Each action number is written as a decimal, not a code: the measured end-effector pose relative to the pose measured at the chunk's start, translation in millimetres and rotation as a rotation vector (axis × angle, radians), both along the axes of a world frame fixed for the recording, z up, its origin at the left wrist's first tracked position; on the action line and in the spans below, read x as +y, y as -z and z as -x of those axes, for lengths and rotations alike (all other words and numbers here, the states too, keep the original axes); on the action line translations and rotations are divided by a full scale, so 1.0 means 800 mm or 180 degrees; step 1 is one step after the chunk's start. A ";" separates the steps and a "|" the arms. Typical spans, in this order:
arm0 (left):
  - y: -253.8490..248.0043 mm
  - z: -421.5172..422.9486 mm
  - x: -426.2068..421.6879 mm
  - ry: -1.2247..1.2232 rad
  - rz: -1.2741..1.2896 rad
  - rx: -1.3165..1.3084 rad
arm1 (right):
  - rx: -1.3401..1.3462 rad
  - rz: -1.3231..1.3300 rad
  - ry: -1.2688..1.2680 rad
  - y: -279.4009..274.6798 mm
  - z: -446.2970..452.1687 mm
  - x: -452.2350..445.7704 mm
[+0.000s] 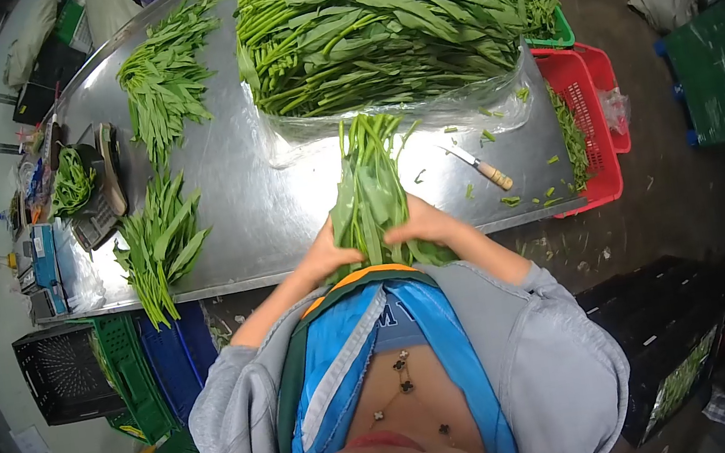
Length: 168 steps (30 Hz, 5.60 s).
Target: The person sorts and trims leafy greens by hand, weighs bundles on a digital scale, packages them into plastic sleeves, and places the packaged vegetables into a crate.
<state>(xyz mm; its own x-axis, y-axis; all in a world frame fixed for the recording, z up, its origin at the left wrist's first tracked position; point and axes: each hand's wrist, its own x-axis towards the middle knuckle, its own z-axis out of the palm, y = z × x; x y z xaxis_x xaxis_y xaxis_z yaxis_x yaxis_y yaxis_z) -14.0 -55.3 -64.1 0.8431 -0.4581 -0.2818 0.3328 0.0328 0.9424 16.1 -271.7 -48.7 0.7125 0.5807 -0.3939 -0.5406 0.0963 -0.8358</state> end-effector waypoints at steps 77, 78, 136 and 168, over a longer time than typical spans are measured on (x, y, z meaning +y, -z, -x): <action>-0.024 -0.024 0.042 0.1652 0.0225 0.0966 | -0.0541 0.0430 0.1591 -0.051 -0.075 -0.061; -0.026 -0.021 0.044 0.1659 0.0221 0.0970 | -0.1083 0.0911 0.1623 -0.044 -0.097 -0.100; -0.002 0.005 0.054 0.0968 0.0860 0.1015 | -0.4840 0.2064 -0.0052 -0.106 -0.044 -0.062; -0.055 -0.014 0.044 0.1290 0.1307 0.1508 | -0.4649 0.2541 -0.1346 -0.093 -0.034 -0.002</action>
